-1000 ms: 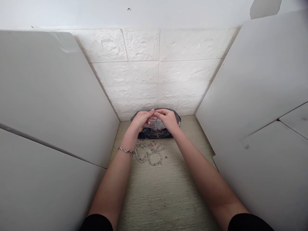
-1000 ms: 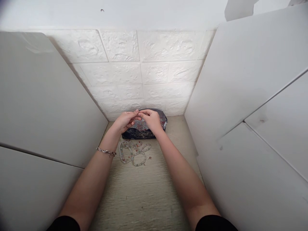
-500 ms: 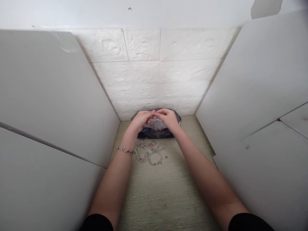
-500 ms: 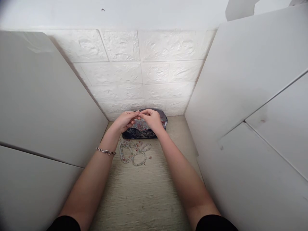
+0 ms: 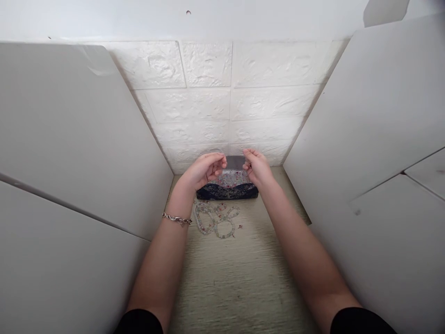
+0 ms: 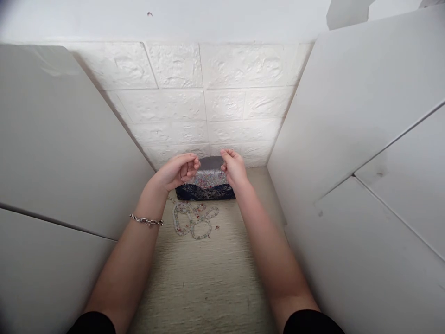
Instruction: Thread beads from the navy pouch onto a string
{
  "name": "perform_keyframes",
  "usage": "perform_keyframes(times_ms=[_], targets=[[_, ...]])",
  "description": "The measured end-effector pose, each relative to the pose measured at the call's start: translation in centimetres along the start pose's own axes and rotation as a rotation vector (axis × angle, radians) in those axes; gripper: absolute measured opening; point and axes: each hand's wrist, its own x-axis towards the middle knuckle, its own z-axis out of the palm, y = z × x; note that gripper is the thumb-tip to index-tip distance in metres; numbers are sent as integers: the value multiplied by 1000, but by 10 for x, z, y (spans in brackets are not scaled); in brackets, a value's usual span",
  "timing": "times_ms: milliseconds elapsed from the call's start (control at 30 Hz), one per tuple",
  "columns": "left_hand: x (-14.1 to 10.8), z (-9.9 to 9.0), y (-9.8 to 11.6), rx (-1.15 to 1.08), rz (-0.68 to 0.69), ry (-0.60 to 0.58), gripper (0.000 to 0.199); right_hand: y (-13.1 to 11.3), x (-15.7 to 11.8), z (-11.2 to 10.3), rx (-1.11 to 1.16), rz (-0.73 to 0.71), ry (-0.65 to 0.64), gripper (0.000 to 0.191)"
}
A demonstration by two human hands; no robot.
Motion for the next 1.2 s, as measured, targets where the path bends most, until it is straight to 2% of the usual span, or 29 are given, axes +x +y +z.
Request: perform_keyframes(times_ms=[167,333,600,700,900,1133,1200], targets=[[-16,5,21,-114,70,-38,14,-16,8,-16,191,11,123,15],[-30,11,36,-146,143,-56,16,-23,14,-27,269,4,224,16],[-43,22,49,-83,200,17,15,-25,18,-35,344,28,314,17],[-48,24,53,-59,226,27,14,-25,19,-38,347,40,331,18],[-53,25,56,96,219,190,21,-25,20,-39,285,38,343,19],[-50,25,55,81,248,220,20,-26,19,-37,323,64,346,20],[-50,24,55,53,259,196,18,-26,19,-37,341,61,340,20]])
